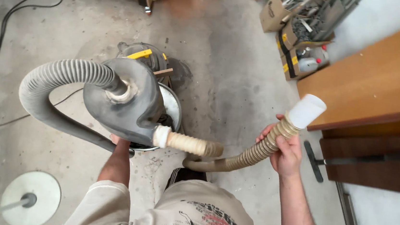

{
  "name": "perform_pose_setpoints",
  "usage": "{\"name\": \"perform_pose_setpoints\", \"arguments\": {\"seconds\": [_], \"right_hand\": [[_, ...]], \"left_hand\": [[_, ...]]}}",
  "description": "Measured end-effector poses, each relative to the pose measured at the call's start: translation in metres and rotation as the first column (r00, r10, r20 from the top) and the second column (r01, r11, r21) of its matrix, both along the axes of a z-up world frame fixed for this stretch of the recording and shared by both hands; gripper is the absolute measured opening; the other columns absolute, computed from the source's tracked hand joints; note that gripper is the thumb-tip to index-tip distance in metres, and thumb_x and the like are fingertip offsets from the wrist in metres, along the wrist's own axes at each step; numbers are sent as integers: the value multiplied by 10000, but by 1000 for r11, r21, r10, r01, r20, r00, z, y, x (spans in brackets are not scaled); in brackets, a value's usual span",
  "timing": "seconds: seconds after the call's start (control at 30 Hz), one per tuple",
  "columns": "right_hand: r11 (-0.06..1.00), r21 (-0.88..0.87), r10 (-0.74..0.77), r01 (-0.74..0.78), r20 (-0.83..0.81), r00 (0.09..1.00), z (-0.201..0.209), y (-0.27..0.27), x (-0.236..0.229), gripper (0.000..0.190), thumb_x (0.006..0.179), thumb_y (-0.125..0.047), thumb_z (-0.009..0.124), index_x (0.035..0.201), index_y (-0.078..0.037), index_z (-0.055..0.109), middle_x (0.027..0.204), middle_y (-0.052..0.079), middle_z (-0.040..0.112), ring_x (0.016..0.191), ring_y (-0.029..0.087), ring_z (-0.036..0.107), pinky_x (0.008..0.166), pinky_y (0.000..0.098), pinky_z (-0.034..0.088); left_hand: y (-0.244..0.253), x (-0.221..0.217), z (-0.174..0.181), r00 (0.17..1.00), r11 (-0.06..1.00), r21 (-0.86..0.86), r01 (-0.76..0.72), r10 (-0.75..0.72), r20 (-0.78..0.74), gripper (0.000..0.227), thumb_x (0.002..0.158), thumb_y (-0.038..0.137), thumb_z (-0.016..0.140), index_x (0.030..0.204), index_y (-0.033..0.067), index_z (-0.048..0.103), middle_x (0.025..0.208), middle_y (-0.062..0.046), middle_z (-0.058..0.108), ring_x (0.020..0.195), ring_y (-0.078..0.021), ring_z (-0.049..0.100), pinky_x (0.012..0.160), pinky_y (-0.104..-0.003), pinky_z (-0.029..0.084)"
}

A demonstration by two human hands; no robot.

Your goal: Cleaning sawdust and wood debris from a workbench and surrounding floor area using a vacuum hose and a hand scraper.

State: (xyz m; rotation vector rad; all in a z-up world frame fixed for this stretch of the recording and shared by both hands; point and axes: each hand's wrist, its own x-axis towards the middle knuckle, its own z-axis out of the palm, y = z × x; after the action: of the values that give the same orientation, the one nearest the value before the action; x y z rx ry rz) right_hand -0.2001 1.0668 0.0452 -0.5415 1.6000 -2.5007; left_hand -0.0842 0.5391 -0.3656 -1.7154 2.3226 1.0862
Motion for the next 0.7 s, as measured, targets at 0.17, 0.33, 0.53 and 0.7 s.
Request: {"name": "perform_pose_setpoints", "arguments": {"seconds": [0.17, 0.33, 0.53, 0.7], "right_hand": [[975, 124, 178, -186, 70, 981, -26, 16, -82, 350, 998, -139, 541, 1288, 11, 414, 795, 255, 604, 606, 320, 651, 524, 483, 622], [910, 139, 402, -391, -65, 913, -29, 33, -166, 336, 1009, -206, 555, 1249, -13, 420, 899, 259, 638, 681, 315, 712, 601, 440, 638], [772, 42, 636, -635, -26, 771, -54, 91, -257, 380, 1044, -288, 486, 1274, 12, 449, 884, 267, 636, 665, 323, 714, 617, 435, 625], [575, 241, 809, -782, -24, 587, -63, 111, -295, 361, 1027, -230, 549, 1290, 16, 521, 804, 198, 695, 644, 255, 735, 602, 398, 622]], "left_hand": [[40, 42, 26, 965, 972, 49, -231, 235, -116, 537, 828, 531, 827, 1082, 86, 663, 1009, -156, 712, 1055, -353, 703, 845, -517, 572], [144, 85, 77, 763, 839, 193, -509, 544, -349, 595, 828, 401, 876, 1185, 26, 583, 1026, -219, 663, 985, -374, 700, 814, -524, 597], [319, 73, 241, 492, 764, 152, -627, 539, -684, 602, 933, 177, 877, 1298, -91, 480, 1150, -291, 585, 1043, -337, 623, 832, -492, 566], [404, 8, 370, 372, 618, -82, -782, 357, -857, 480, 898, 151, 883, 1294, 38, 636, 1012, -39, 529, 963, -129, 539, 909, -299, 501]]}}
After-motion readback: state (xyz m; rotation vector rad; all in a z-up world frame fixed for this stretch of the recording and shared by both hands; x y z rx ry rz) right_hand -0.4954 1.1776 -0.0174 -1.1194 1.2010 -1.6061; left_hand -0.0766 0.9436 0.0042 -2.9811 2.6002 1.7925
